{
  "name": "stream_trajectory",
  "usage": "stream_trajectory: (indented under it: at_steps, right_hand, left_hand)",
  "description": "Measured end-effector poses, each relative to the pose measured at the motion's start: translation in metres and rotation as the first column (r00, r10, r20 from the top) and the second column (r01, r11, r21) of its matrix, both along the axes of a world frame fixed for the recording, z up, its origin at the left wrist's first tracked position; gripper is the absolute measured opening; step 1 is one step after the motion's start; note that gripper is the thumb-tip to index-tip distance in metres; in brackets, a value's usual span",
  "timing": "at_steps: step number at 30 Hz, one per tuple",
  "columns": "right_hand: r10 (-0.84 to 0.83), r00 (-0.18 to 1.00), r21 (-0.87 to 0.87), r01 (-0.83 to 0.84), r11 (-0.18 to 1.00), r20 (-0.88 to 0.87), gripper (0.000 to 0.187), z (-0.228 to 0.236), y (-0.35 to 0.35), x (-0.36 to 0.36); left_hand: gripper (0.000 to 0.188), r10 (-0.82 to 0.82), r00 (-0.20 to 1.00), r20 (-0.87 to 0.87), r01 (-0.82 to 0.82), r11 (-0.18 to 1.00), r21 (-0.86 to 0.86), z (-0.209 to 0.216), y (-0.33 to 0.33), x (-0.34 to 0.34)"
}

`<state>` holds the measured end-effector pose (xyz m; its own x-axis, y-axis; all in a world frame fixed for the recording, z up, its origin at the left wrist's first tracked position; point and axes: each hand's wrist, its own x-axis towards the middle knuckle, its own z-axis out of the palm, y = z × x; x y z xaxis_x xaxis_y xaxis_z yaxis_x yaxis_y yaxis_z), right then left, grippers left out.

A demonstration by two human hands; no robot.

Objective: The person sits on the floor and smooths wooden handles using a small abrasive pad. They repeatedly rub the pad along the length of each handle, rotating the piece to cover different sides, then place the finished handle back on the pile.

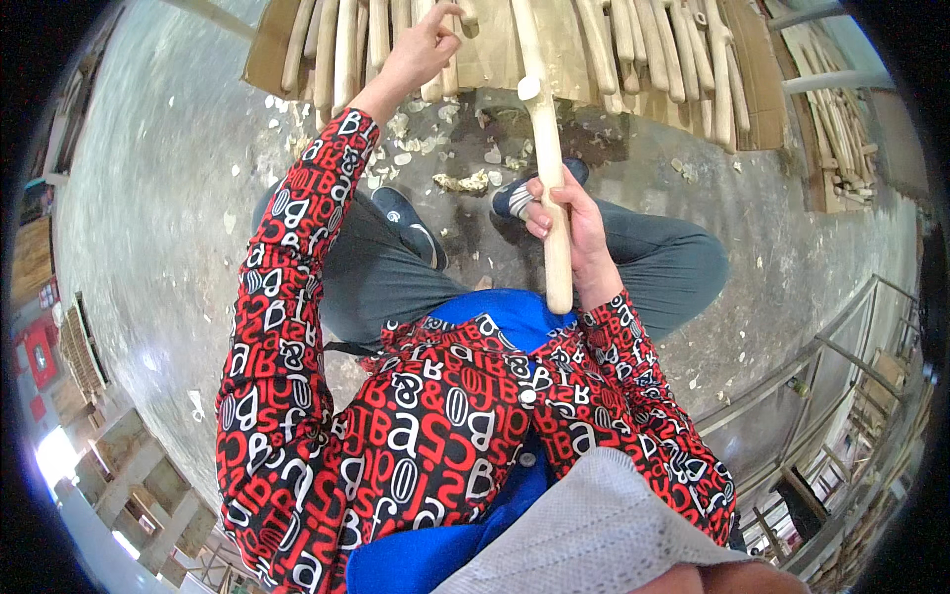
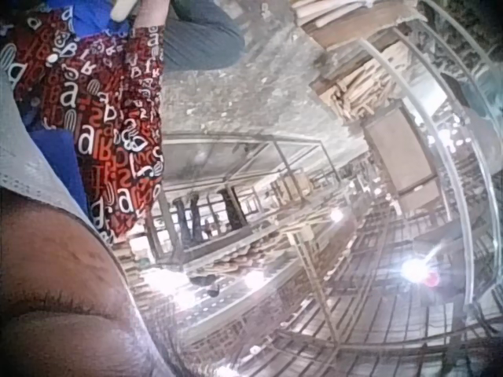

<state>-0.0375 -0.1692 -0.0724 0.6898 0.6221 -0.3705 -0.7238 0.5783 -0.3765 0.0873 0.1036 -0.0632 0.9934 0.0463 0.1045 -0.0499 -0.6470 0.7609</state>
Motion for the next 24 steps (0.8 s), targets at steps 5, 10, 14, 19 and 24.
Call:
stream_trajectory:
  at_steps: [5,10,14,19,24]
  right_hand:
    - [0.041,0.997,0.140,-0.030,0.990,-0.072,0.056,-0.015,-0.007,0.002]
    - [0.065,0.991,0.228,-0.038,0.973,-0.114,0.056,-0.024,-0.008,-0.001]
    - [0.104,0.989,0.184,-0.082,0.980,-0.110,0.055,-0.025,-0.003,-0.003]
    - [0.140,0.982,0.142,-0.122,0.982,-0.124,0.054,-0.024,0.000,-0.007]
    - [0.163,0.973,0.158,-0.137,0.978,-0.165,0.053,-0.020,0.001,-0.011]
  left_hand:
    - [0.023,-0.257,0.966,-0.017,0.258,0.966,0.006,-0.007,-0.029,-0.015]
    - [0.035,-0.268,0.949,-0.165,0.265,0.964,-0.040,-0.005,-0.039,-0.016]
    - [0.041,-0.247,0.953,-0.177,0.246,0.969,-0.028,-0.010,-0.043,-0.016]
    - [0.035,-0.367,0.915,-0.171,0.388,0.915,0.113,-0.003,-0.047,-0.008]
    - [0.024,-0.469,0.856,-0.218,0.517,0.773,0.367,0.014,-0.055,0.003]
